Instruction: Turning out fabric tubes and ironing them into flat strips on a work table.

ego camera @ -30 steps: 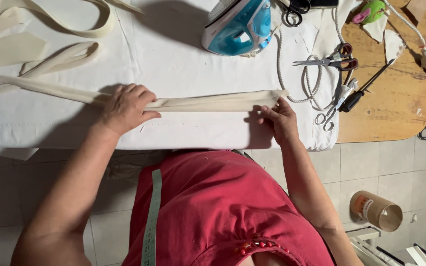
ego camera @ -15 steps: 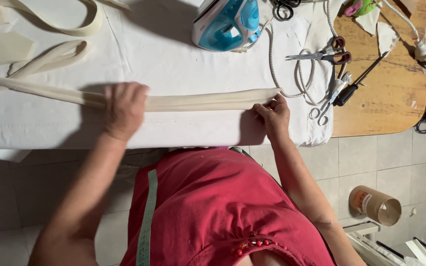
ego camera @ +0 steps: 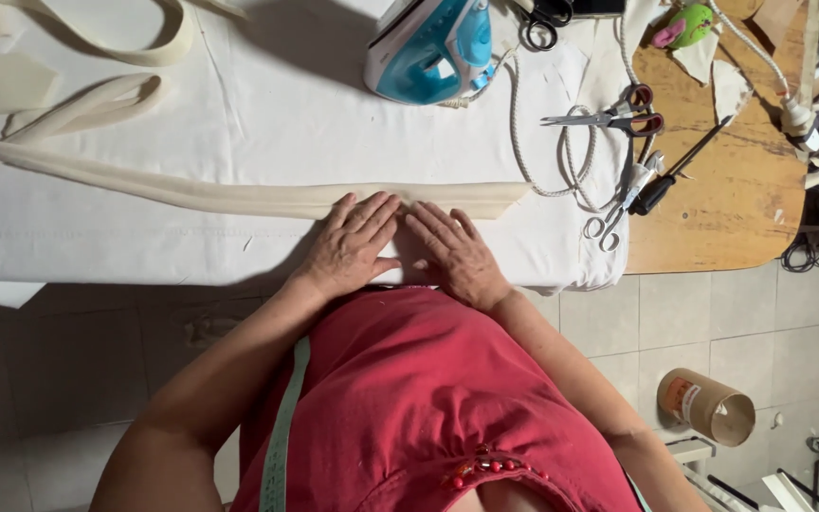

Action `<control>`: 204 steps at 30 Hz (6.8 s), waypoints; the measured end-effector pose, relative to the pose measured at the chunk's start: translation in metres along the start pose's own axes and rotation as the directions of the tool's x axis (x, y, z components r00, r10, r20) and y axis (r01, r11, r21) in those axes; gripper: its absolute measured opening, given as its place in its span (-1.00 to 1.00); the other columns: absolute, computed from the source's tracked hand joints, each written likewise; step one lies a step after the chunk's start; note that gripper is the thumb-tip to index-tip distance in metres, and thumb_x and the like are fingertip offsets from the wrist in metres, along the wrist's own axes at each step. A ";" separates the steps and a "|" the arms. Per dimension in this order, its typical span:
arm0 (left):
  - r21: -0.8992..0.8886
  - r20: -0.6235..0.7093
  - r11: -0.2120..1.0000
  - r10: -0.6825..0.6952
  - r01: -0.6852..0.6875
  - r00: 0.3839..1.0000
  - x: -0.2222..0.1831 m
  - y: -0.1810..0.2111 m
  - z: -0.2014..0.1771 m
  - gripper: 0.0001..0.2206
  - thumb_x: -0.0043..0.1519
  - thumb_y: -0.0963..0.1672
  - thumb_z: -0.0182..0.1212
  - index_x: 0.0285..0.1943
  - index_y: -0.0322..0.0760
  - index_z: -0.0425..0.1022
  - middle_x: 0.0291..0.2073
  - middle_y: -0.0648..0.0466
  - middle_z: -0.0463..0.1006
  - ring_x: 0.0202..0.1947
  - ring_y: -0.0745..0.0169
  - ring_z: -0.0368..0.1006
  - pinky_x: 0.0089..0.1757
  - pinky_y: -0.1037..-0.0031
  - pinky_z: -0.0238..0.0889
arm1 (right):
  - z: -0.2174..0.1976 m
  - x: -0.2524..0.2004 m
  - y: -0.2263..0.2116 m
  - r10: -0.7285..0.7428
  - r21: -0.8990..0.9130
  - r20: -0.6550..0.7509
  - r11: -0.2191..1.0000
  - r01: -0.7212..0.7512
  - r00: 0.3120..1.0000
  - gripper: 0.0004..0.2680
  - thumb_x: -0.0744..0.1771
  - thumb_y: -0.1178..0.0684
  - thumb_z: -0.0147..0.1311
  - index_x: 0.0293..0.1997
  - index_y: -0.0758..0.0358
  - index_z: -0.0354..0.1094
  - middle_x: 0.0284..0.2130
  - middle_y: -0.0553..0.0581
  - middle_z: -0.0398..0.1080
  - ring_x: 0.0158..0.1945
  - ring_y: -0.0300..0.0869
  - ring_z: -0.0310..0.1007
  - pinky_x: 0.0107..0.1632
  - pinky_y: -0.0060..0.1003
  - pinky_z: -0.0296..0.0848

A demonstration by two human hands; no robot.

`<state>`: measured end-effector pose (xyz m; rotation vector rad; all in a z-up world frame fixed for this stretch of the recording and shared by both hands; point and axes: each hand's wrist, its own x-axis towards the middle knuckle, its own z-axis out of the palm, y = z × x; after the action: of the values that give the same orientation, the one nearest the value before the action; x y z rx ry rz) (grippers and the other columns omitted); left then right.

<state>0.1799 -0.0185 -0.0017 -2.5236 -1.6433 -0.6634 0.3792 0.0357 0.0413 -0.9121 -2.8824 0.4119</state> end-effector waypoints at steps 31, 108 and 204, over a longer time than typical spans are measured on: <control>0.031 -0.095 0.934 -0.353 0.357 0.931 -0.036 -0.056 -0.004 -0.82 0.04 -0.02 0.23 -0.27 -0.01 0.36 -0.35 0.27 0.28 -0.25 0.29 0.26 -0.28 0.44 0.14 | 0.023 -0.020 0.098 0.910 0.668 0.079 0.254 -0.699 0.406 -0.86 0.13 -0.13 0.30 -0.40 -0.09 0.46 -0.57 -0.13 0.41 -0.51 -0.34 0.44 -0.46 -0.47 0.39; -0.236 0.192 0.920 0.361 -0.314 0.913 0.058 0.028 0.057 -0.49 -0.02 0.27 -0.13 -0.43 0.00 0.54 -0.27 0.20 0.54 0.12 0.32 0.20 0.27 0.35 -0.33 | -0.023 -0.043 0.024 0.017 0.382 -0.027 0.924 -0.005 0.999 -0.46 0.30 -0.33 -0.33 0.32 0.24 -0.19 0.28 0.28 -0.18 0.33 0.10 -0.25 0.28 -0.02 -0.17; 0.163 0.818 0.600 -0.526 0.783 0.232 0.012 -0.104 -0.138 -0.71 -0.09 0.06 0.31 -0.48 -0.16 0.48 -0.55 0.06 0.39 -0.38 0.11 0.30 -0.34 0.38 0.14 | -0.111 0.034 0.038 0.253 0.235 0.660 0.825 -0.514 0.708 -0.82 0.30 -0.01 -0.10 -0.45 0.18 0.38 -0.68 -0.02 0.34 -0.75 -0.30 0.20 -0.57 -0.43 0.21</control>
<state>0.0473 -0.0013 0.1093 -2.2525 -3.2918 0.5127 0.3911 0.1102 0.1368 -1.5436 -2.8567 1.5509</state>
